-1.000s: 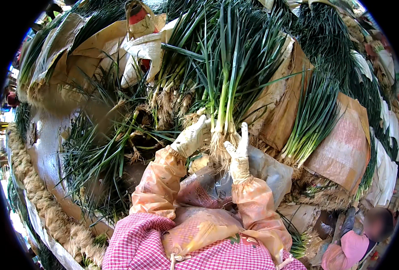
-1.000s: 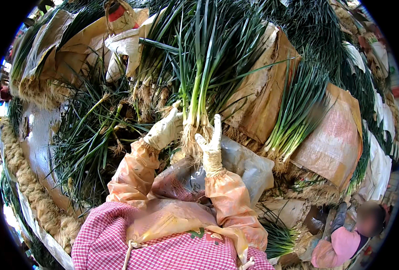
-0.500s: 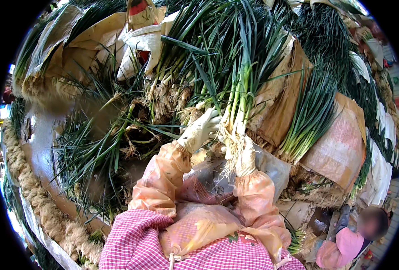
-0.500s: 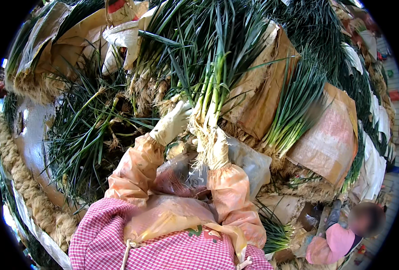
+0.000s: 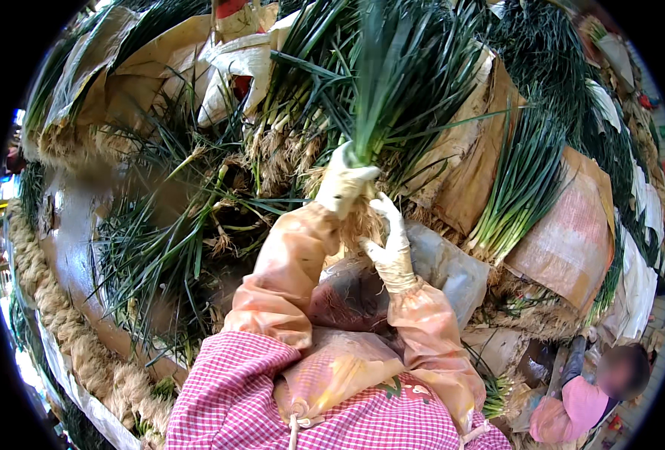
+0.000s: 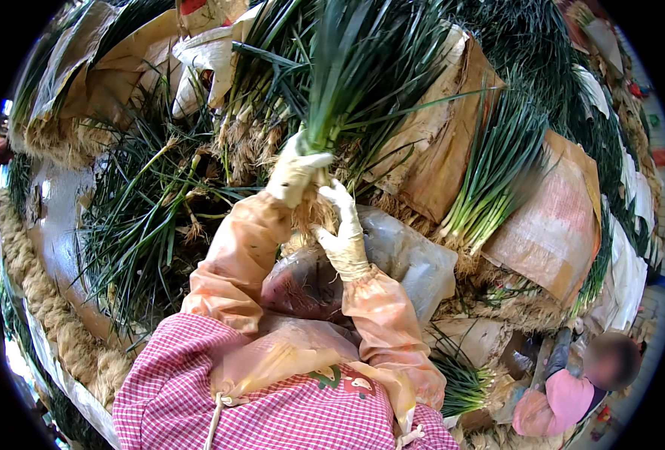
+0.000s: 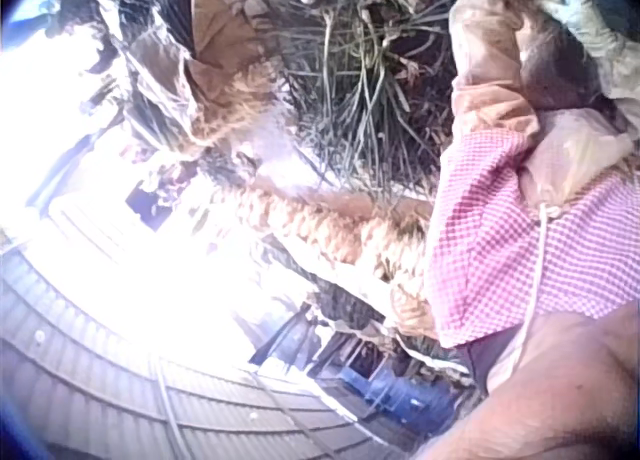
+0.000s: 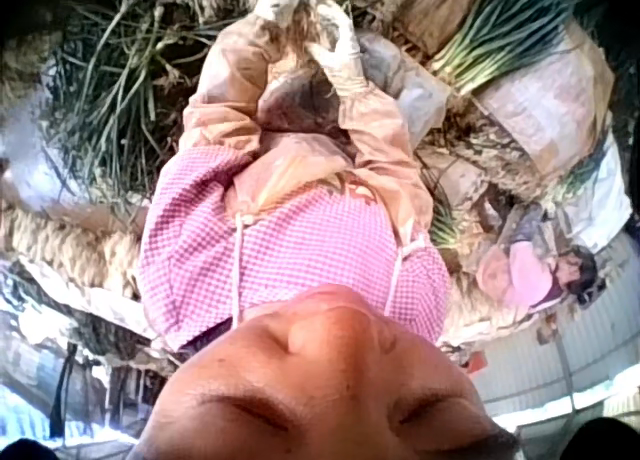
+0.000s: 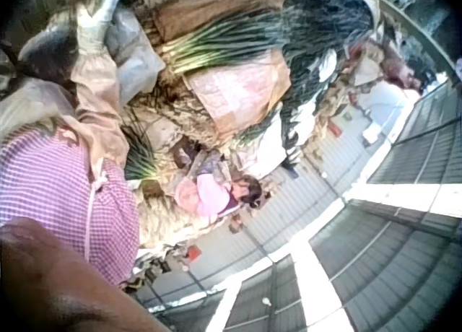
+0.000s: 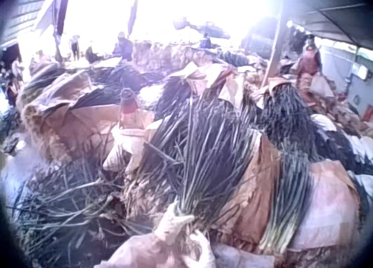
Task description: The person sorts through a large pile of green onions, picking up bunches, inspecting them, and placing them into a plastic bag. The person wears gloves and an apron while working in a busy market environment.
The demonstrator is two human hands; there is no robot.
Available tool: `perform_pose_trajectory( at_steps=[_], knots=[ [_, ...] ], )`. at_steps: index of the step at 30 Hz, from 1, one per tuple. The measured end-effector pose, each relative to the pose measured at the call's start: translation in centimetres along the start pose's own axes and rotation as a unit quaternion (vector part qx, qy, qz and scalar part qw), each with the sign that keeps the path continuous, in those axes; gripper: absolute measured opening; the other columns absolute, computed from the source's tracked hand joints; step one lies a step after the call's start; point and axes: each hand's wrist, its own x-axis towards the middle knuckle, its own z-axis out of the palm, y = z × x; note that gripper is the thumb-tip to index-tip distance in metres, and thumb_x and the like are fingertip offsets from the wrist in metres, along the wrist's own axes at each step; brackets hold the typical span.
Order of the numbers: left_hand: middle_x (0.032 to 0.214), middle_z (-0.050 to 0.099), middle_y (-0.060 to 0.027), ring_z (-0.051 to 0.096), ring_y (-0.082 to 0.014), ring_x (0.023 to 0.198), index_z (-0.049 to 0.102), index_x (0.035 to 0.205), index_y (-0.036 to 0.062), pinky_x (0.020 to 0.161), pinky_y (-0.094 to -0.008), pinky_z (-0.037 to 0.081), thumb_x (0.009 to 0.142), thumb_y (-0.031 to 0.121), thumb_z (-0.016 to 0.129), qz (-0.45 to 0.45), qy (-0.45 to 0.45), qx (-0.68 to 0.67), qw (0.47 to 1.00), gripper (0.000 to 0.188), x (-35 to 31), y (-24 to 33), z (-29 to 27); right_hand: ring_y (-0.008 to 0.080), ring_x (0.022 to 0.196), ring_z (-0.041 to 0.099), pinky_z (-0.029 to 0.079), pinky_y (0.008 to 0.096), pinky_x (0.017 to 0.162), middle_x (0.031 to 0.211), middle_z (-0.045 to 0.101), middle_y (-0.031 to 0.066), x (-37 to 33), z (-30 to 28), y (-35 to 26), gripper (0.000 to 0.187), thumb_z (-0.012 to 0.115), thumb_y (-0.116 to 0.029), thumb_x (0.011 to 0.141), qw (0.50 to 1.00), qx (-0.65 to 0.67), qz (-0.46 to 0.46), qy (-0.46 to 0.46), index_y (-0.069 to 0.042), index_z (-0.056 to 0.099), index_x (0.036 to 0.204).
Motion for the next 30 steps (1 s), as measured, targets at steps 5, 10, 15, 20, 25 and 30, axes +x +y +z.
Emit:
perform_pose_trajectory(
  at_steps=[5,10,15,20,25,30],
  knots=[
    [0.075,0.058,-0.0076,0.06,-0.0164,0.062,0.039,0.109,0.0013,0.053,-0.0251,0.052,0.077,0.005,0.065,0.088,0.121,-0.169,0.974,0.041,-0.5,-3.7,-2.3,0.0091,0.102,0.054,0.044,0.0208,0.081,0.117,0.055,0.0053,-0.8,-0.6,-0.4,0.05,0.056,0.011,0.074,0.997,0.013,0.067,-0.022,-0.011,0.053,0.119],
    [0.073,0.059,-0.0069,0.055,-0.0147,0.071,0.062,0.098,0.0021,0.071,-0.0307,0.045,0.072,0.033,0.073,-0.083,0.093,0.099,0.987,0.042,-6.0,1.3,-4.6,0.0236,0.115,0.049,0.038,0.0351,0.099,0.127,0.05,0.0099,-0.7,-0.2,-2.3,0.068,0.076,-0.014,0.069,0.98,-0.032,-0.018,-0.194,-0.011,0.045,0.13],
    [0.078,0.059,-0.0096,0.05,-0.0154,0.063,0.058,0.089,0.0039,0.056,-0.0287,0.039,0.075,0.029,0.066,0.128,0.418,0.058,0.898,0.029,-13.9,3.3,-16.4,0.0158,0.108,0.051,0.043,0.0283,0.092,0.12,0.05,0.0068,-0.7,-0.7,0.4,0.06,0.063,-0.001,0.079,0.948,0.258,0.172,-0.079,-0.007,0.037,0.133],
    [0.108,0.058,-0.0159,0.052,-0.026,0.105,0.036,0.127,-0.0017,0.099,-0.0418,0.038,0.074,0.02,0.074,0.164,0.745,0.088,0.64,0.069,-14.2,0.6,-25.8,0.0198,0.104,0.055,0.046,0.0288,0.086,0.124,0.049,0.0086,-0.5,-0.9,2.5,0.058,0.056,0.001,0.082,0.909,0.373,0.187,0.015,-0.003,0.033,0.135],
    [0.127,0.048,-0.0141,0.045,-0.0302,0.118,0.044,0.128,0.0096,0.097,-0.0385,0.04,0.065,0.009,0.075,0.252,0.347,0.48,0.765,0.07,-4.7,-3.4,-7.6,0.0215,0.107,0.053,0.045,0.0301,0.087,0.127,0.047,0.0107,-0.3,-0.9,1.7,0.054,0.053,-0.004,0.085,0.936,0.316,0.145,0.052,-0.001,0.032,0.135],
    [0.104,0.059,-0.0152,0.058,-0.0277,0.092,0.052,0.118,0.0087,0.082,-0.0367,0.046,0.073,0.014,0.069,0.203,0.174,0.612,0.744,0.049,3.4,-7.1,-1.7,0.0232,0.109,0.053,0.044,0.0313,0.089,0.128,0.045,0.0135,-0.4,-0.8,1.5,0.055,0.053,-0.002,0.084,0.922,0.339,0.177,0.063,-0.001,0.032,0.135]
  ],
)
